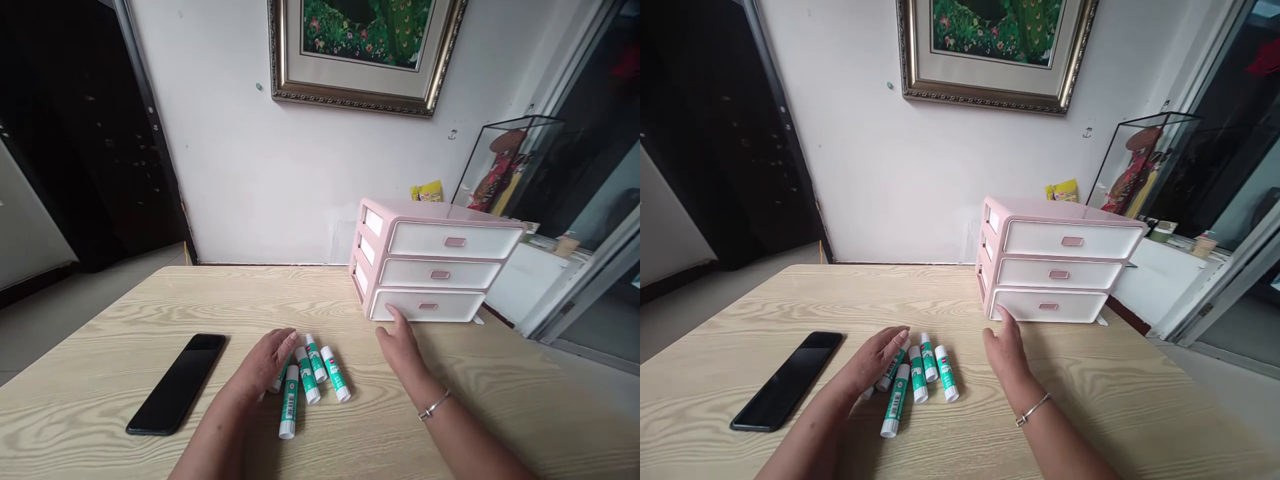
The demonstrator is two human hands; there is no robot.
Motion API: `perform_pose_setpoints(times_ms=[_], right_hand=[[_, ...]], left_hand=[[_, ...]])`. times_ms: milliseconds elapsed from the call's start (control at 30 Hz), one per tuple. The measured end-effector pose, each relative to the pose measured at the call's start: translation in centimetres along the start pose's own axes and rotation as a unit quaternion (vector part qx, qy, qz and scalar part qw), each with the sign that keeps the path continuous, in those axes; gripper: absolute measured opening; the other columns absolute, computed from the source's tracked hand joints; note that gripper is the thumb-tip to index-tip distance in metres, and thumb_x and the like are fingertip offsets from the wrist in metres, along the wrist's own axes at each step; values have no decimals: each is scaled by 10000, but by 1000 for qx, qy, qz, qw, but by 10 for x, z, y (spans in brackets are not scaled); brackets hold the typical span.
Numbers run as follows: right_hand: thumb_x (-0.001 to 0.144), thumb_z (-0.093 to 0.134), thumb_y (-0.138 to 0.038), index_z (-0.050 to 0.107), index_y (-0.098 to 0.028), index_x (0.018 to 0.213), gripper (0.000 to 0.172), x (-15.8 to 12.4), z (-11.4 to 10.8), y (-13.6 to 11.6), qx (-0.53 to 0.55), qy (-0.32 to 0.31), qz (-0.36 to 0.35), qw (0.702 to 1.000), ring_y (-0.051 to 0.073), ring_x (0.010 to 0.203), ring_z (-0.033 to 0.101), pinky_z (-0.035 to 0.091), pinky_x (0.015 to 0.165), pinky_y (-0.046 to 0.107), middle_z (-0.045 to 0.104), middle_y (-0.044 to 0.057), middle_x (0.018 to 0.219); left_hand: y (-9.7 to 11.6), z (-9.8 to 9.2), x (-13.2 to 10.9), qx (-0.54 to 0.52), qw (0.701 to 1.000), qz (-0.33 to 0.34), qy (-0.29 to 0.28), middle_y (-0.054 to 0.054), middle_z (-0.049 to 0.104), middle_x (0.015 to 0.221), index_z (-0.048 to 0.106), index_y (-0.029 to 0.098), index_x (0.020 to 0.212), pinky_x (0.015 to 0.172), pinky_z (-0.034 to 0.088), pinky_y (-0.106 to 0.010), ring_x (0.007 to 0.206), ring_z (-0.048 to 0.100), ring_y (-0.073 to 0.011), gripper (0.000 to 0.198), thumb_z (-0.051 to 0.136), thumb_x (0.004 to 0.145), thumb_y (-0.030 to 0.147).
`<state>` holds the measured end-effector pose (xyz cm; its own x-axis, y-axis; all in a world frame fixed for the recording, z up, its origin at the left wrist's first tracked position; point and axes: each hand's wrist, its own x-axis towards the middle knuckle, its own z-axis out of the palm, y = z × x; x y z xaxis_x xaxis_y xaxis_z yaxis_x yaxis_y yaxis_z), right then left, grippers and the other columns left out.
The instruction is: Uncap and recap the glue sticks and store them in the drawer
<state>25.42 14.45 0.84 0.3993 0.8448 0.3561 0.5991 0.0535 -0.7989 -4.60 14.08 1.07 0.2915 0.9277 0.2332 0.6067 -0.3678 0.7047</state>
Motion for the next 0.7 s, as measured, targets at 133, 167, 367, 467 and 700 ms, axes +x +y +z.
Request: perform_pose_setpoints(times_ms=[133, 167, 367, 467, 700], right_hand=[[738, 510, -271, 566, -173, 1310, 584, -33, 24, -45, 114, -80, 13, 990, 275, 1281, 543, 402, 1101, 430, 600, 127, 1370], [741, 510, -271, 570, -178, 1307, 577, -40, 30, -53, 136, -96, 15, 986, 267, 1293, 537, 406, 1098, 416, 596, 122, 1380], [764, 535, -237, 620, -217, 1249, 492, -63, 60, -58, 159, -113, -9, 981, 251, 1162, 599, 479, 1002, 404, 620, 88, 1340], [788, 518, -215, 645, -215, 1180, 412, -63, 67, -41, 147, -129, -23, 980, 217, 1014, 642, 520, 912, 373, 656, 83, 1250], [820, 523, -254, 676, -201, 1093, 317, -56, 62, -31, 168, -187, 29, 967, 202, 878, 669, 550, 795, 338, 703, 70, 1009]], left_hand=[[6, -8, -2, 5, 998, -51, 36, -122, 694, 1281, 709, 164, 1189, 1055, 434, -349, 1216, 612, -263, 554, 347, 994, 536], [8, -11, -3, 6, 996, -70, 48, -125, 697, 1276, 714, 160, 1176, 1044, 441, -351, 1214, 615, -267, 555, 353, 990, 538], [20, -20, -7, 1, 982, -160, 103, -89, 768, 1092, 744, 181, 1071, 894, 499, -336, 1025, 694, -262, 495, 434, 953, 549], [22, -19, -7, -2, 981, -164, 102, -78, 776, 1048, 746, 189, 1045, 844, 499, -328, 973, 702, -255, 484, 440, 950, 552], [22, -12, -6, -3, 983, -158, 91, -63, 771, 1073, 747, 211, 1043, 829, 488, -301, 1003, 694, -235, 439, 464, 940, 530]])
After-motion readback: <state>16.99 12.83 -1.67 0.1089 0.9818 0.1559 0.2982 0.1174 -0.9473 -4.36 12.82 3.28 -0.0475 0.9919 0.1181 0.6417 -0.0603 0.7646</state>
